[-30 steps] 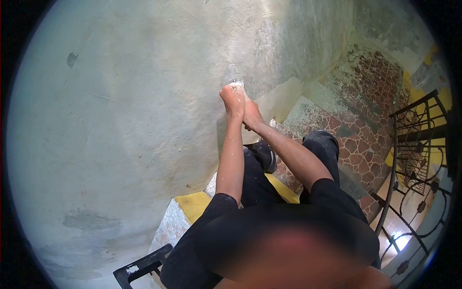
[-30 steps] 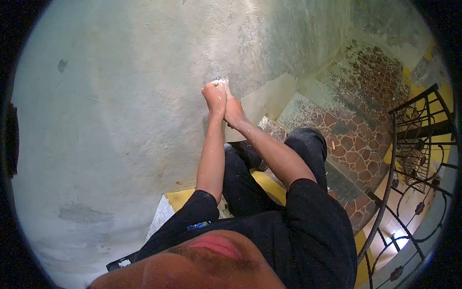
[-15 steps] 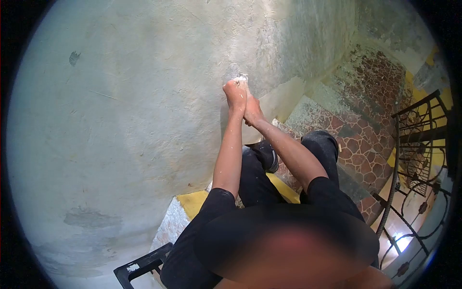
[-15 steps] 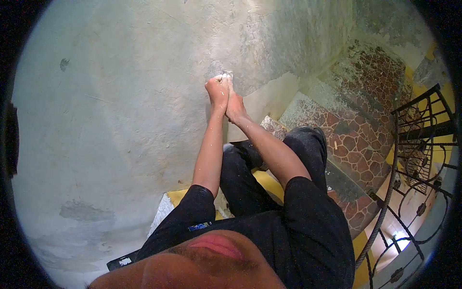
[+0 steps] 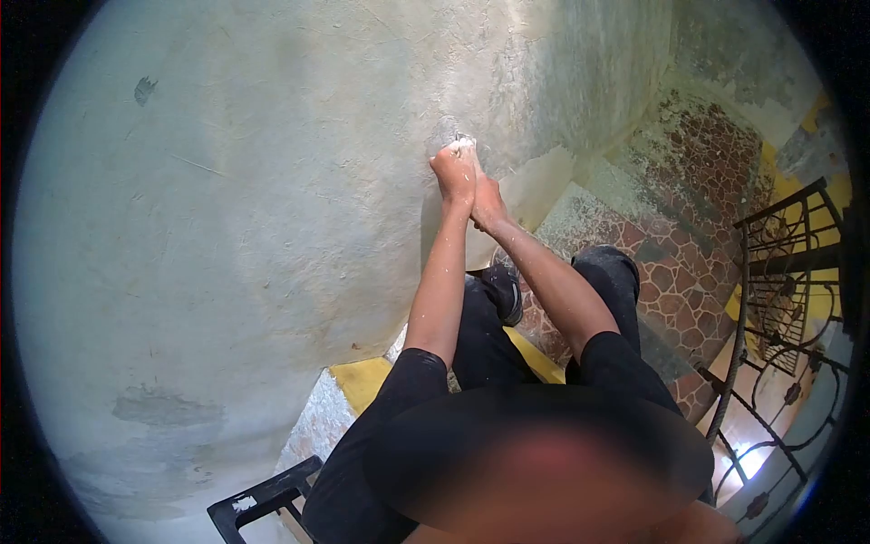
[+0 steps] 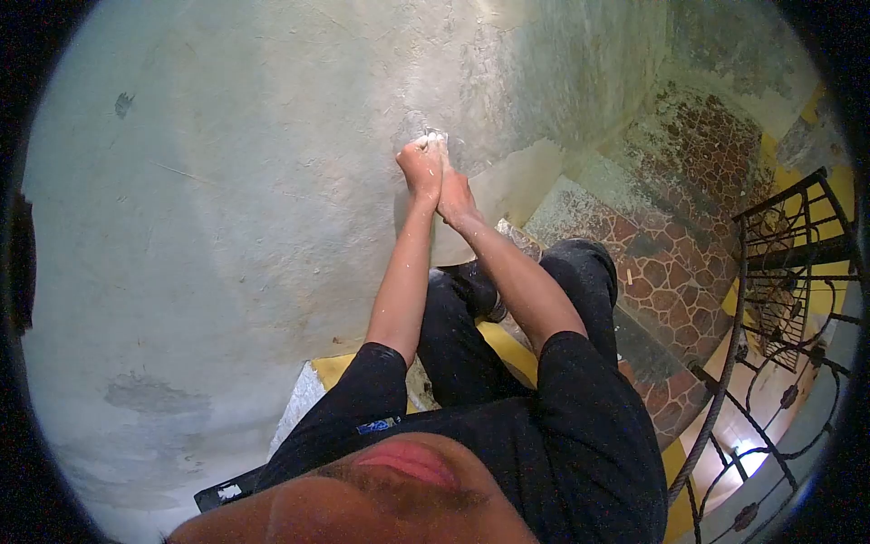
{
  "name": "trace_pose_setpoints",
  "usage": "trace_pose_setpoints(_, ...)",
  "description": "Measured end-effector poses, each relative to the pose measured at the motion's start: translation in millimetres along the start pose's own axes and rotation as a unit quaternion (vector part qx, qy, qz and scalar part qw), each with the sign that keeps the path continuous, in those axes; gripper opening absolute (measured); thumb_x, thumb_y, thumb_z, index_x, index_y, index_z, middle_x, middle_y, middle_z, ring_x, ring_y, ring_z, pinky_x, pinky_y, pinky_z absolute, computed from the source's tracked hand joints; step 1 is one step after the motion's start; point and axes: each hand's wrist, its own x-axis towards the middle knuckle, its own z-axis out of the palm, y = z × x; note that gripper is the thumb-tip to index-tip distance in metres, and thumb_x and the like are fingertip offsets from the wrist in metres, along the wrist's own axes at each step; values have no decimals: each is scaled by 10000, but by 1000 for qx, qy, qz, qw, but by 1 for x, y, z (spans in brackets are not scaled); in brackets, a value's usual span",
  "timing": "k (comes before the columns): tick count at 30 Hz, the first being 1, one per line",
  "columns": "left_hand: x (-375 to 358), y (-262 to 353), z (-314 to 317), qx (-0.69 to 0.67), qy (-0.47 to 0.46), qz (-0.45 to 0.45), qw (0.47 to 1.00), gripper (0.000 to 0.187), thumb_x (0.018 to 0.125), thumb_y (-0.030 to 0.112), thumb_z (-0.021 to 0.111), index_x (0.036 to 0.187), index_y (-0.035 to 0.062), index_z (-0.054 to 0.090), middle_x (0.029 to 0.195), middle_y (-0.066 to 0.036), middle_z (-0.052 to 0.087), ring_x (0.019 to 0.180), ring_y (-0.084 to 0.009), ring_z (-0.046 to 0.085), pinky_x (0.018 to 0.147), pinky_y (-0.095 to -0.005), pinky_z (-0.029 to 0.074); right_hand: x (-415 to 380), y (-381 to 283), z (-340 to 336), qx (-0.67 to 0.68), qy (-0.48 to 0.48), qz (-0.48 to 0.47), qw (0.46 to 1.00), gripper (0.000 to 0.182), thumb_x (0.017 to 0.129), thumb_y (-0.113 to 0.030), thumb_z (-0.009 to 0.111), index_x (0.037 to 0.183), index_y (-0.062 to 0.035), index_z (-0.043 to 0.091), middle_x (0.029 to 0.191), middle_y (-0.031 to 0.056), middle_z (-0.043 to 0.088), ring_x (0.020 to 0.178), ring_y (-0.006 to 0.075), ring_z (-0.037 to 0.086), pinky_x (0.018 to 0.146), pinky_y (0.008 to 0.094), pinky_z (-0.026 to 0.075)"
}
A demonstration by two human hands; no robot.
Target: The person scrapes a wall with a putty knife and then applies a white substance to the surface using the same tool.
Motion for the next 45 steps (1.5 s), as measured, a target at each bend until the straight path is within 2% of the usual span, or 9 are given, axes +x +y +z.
trace_pose_setpoints(12, 17, 12, 8, -69, 9, 25, 997, 271, 927, 135, 632, 778, -91, 649, 659, -311, 499, 568, -131, 434, 539, -444, 424, 15, -8, -5, 58, 60, -46, 995, 536, 1044, -391, 518, 1451, -49, 447, 879, 199, 695, 574, 288, 631, 424, 433, 494)
trace_pose_setpoints(18, 80, 56, 52, -69, -29, 3, 997, 212, 875, 103, 663, 791, -90, 688, 689, -308, 624, 569, -353, 634, 600, -447, 490, 45, -56, -73, 132, 62, 2, 989, 684, 1067, -603, 329, 1397, -33, 512, 694, 149, 605, 479, 233, 550, 387, 400, 423)
trace_pose_setpoints(21, 70, 58, 60, -95, 17, 12, 995, 219, 882, 103, 647, 804, -97, 685, 701, -305, 638, 576, -373, 622, 596, -453, 488, 43, -50, -74, 35, 118, -79, 989, 639, 1077, -561, 355, 1371, -18, 521, 689, 141, 601, 474, 229, 548, 390, 401, 426)
trace_pose_setpoints(27, 43, 38, 34, 79, -33, 36, 996, 274, 919, 139, 625, 778, -96, 614, 702, -302, 618, 595, -404, 629, 599, -466, 467, 33, -25, -39, 139, 36, -23, 989, 526, 1041, -373, 506, 1504, -146, 399, 755, 156, 650, 439, 249, 555, 367, 403, 435)
trace_pose_setpoints(30, 13, 22, 8, 7, -25, -10, 1000, 282, 918, 151, 627, 773, -89, 604, 694, -297, 612, 597, -415, 621, 601, -471, 464, 4, -20, -27, 81, -12, -8, 997, 602, 1006, -332, 564, 1540, -188, 325, 778, 169, 665, 432, 257, 575, 348, 403, 434)
trace_pose_setpoints(36, -8, 20, -32, 11, -20, -77, 997, 238, 900, 150, 641, 814, -68, 676, 704, -245, 661, 624, -215, 636, 616, -414, 486, -35, -40, -14, 56, -64, -19, 996, 765, 951, -273, 640, 1603, -217, 244, 804, 171, 670, 454, 242, 600, 342, 392, 424)
trace_pose_setpoints(39, -16, 16, -44, -89, 16, -119, 989, 233, 945, 177, 666, 948, -31, 771, 758, -71, 732, 694, -126, 643, 651, -321, 507, -40, -43, -8, 58, -70, -21, 996, 829, 937, -223, 641, 1640, -256, 202, 807, 163, 673, 451, 228, 592, 341, 392, 416)
trace_pose_setpoints(42, -22, -1, -40, -346, 10, -255, 903, 289, 994, 236, 661, 972, -30, 772, 823, -38, 734, 736, -114, 645, 669, -293, 491, -39, -49, -9, 107, -69, 4, 992, 853, 928, -160, 602, 1655, -288, 176, 841, 177, 679, 444, 221, 579, 345, 393, 419)
trace_pose_setpoints(45, -22, 2, -48, -313, -33, -279, 907, 333, 1040, 236, 617, 1040, -66, 757, 928, -42, 732, 826, -127, 675, 745, -298, 534, -44, -56, -10, 118, -65, 7, 991, 839, 923, -120, 557, 1655, -288, 182, 898, 195, 681, 416, 213, 551, 332, 387, 403)
